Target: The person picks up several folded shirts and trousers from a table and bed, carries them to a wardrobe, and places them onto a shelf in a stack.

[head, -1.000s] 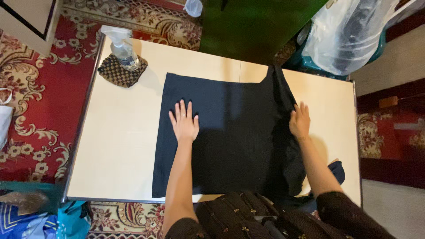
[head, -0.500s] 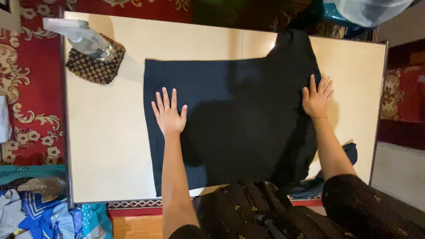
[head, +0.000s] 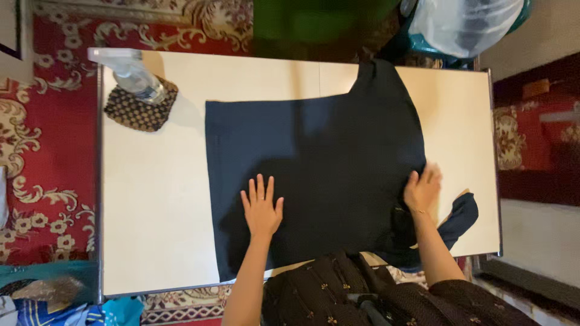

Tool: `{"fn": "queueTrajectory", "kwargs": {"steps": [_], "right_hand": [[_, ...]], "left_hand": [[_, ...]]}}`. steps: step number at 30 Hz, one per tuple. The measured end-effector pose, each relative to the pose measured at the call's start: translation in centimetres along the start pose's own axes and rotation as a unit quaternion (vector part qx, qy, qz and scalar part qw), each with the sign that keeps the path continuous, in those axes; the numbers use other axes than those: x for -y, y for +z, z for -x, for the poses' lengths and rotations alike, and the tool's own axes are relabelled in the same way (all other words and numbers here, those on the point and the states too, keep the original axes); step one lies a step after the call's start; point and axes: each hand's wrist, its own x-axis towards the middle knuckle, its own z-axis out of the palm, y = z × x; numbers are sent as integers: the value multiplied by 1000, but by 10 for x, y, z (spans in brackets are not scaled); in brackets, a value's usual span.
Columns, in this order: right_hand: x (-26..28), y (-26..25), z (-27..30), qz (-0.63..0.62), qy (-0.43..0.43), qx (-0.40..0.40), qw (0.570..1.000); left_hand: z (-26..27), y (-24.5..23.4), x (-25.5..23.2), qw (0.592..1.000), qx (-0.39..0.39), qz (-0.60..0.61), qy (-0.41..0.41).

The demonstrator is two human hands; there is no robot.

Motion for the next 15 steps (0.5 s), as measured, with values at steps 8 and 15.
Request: {"fn": "queueTrajectory", "kwargs": {"steps": [8, 15], "right_hand": [[-14, -63, 51, 178, 157, 28, 971], [-54, -84, 102, 249, 479, -85, 837]], "left_hand": [[39, -46, 71, 994, -83, -49, -48], [95, -78, 94, 993, -104, 32, -54]]}}
